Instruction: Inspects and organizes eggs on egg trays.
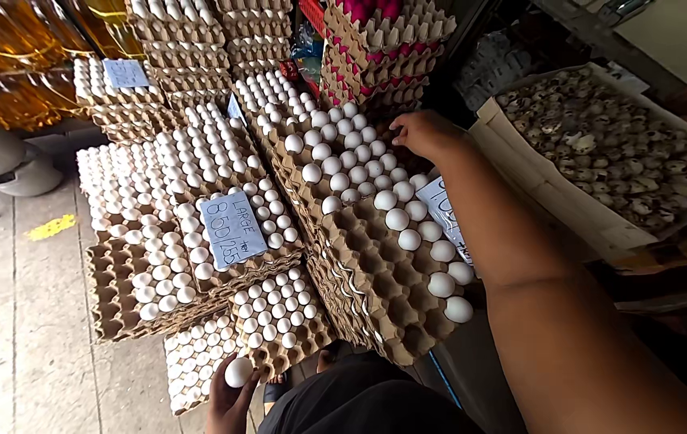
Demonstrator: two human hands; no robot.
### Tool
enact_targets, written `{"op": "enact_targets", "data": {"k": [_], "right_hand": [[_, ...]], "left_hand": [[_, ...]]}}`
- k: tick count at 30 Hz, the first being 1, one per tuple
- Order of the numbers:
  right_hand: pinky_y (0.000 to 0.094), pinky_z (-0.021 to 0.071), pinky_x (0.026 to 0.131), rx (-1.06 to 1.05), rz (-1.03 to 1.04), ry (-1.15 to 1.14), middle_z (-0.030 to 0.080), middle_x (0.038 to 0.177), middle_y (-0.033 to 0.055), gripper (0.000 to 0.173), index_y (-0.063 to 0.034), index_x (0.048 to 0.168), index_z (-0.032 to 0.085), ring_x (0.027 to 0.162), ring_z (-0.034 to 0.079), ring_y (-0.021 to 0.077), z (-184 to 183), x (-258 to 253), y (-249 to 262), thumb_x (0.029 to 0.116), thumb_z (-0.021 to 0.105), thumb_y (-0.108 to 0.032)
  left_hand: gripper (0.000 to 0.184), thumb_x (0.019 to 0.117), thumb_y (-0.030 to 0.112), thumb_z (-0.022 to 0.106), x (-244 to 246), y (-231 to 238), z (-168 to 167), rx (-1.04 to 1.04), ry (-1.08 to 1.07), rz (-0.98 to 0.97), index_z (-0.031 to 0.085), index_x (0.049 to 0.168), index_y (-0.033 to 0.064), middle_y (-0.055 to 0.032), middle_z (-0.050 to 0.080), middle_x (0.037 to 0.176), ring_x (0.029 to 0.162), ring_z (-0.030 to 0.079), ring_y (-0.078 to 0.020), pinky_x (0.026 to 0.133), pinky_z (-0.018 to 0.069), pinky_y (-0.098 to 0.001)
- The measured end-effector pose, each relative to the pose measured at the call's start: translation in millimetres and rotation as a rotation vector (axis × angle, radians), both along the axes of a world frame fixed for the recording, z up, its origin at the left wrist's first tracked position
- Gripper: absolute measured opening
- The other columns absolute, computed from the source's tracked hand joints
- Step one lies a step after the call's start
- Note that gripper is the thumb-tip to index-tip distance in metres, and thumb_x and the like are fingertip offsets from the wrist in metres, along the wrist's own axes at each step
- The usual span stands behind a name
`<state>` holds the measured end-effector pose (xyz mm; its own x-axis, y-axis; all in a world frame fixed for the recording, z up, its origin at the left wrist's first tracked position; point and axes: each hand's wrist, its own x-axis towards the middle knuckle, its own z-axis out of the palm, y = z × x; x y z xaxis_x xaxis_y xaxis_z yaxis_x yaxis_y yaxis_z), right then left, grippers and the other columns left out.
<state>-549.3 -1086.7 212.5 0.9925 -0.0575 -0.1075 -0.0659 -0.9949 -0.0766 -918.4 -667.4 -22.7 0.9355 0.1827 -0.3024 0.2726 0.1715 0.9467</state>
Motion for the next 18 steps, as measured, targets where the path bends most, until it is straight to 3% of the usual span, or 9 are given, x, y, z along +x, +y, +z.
{"op": "enact_targets", "data": {"k": [2, 5, 7, 9, 11, 14, 16, 18], "right_hand": [[0.0661, 0.0481, 0.101, -0.018, -0.015, -0.125, 0.069, 0.128, 0.0181, 0.026, -0.0132, 0.127, 0.071, 0.124, 0.063, 0.0404, 26.2, -18.5, 16.1, 0.1039, 0.061, -0.019], [0.0594, 0.0511, 0.096, -0.004, 0.056, -0.357, 0.067, 0.121, 0.0197, 0.022, -0.0047, 0.11, 0.073, 0.114, 0.065, 0.038, 60.3, -59.9, 32.4, 0.103, 0.063, -0.023], [0.0562, 0.0532, 0.084, -0.007, 0.136, -0.505, 0.067, 0.104, 0.0211, 0.037, 0.0018, 0.096, 0.068, 0.097, 0.067, 0.0372, 75.1, -95.1, 37.7, 0.1029, 0.064, -0.034], [0.0558, 0.0516, 0.073, -0.025, 0.162, -0.568, 0.065, 0.091, 0.0228, 0.05, 0.0042, 0.086, 0.063, 0.086, 0.066, 0.0385, 80.1, -130.4, 40.4, 0.1063, 0.056, -0.041], [0.0581, 0.052, 0.07, -0.054, 0.137, -0.519, 0.066, 0.088, 0.0226, 0.048, 0.0033, 0.09, 0.065, 0.084, 0.067, 0.0406, 77.3, -162.4, 39.1, 0.1099, 0.049, -0.037], [0.063, 0.0557, 0.074, -0.079, 0.065, -0.364, 0.072, 0.098, 0.0208, 0.031, -0.0057, 0.119, 0.071, 0.091, 0.072, 0.0423, 66.5, -202.0, 30.3, 0.1114, 0.047, -0.024], [0.0643, 0.0563, 0.076, -0.091, 0.021, -0.278, 0.074, 0.102, 0.0201, 0.031, -0.0138, 0.132, 0.069, 0.093, 0.072, 0.0423, 57.3, -225.6, 23.7, 0.1106, 0.047, -0.018], [0.0649, 0.0564, 0.076, -0.071, 0.002, -0.182, 0.074, 0.101, 0.0206, 0.034, -0.0161, 0.137, 0.067, 0.092, 0.072, 0.0425, 45.9, -248.6, 21.6, 0.1091, 0.049, -0.015]], "left_hand": [[0.067, 0.0876, 0.002, 0.071, -0.3, 2.4, 0.6, 0.002, 0.001, 0.012, 0.037, 0.145, -0.004, -0.0062, 0.064, 0.123, 0.103, 0.068, -0.007, 0.09, 0.0593, -0.0251], [0.067, 0.0879, 0.002, 0.071, -0.9, 6.7, -1.6, 0.019, -0.013, 0.022, 0.037, 0.145, -0.0043, -0.0066, 0.063, 0.124, 0.104, 0.067, -0.0062, 0.09, 0.0588, -0.0245], [0.068, 0.0875, 0.001, 0.071, -1.3, 8.8, -3.0, 0.02, -0.018, 0.035, 0.036, 0.145, -0.0046, -0.0066, 0.063, 0.124, 0.104, 0.067, -0.0062, 0.09, 0.0588, -0.0252], [0.067, 0.0877, 0.0, 0.07, -0.9, 10.7, -3.7, 0.021, -0.012, 0.034, 0.036, 0.145, -0.0046, -0.0061, 0.063, 0.123, 0.103, 0.067, -0.0063, 0.09, 0.0589, -0.0255], [0.068, 0.0873, 0.0, 0.071, 0.4, 11.7, -3.7, 0.023, -0.003, 0.028, 0.036, 0.145, -0.0044, -0.0059, 0.062, 0.124, 0.103, 0.067, -0.0062, 0.09, 0.0588, -0.0255], [0.069, 0.0875, 0.002, 0.071, 4.1, 13.0, -1.9, 0.016, 0.004, 0.007, 0.035, 0.146, -0.0041, -0.0075, 0.062, 0.124, 0.104, 0.067, -0.0069, 0.09, 0.0585, -0.0253], [0.07, 0.0868, 0.003, 0.072, 7.4, 12.2, -0.1, 0.012, 0.002, -0.005, 0.035, 0.146, -0.0037, -0.0074, 0.063, 0.124, 0.102, 0.068, -0.0071, 0.089, 0.0589, -0.0252], [0.07, 0.0865, 0.004, 0.072, 10.5, 10.8, 2.4, 0.009, 0.014, -0.015, 0.036, 0.146, -0.0031, -0.0087, 0.064, 0.123, 0.101, 0.068, -0.0083, 0.088, 0.0594, -0.0258]]}}
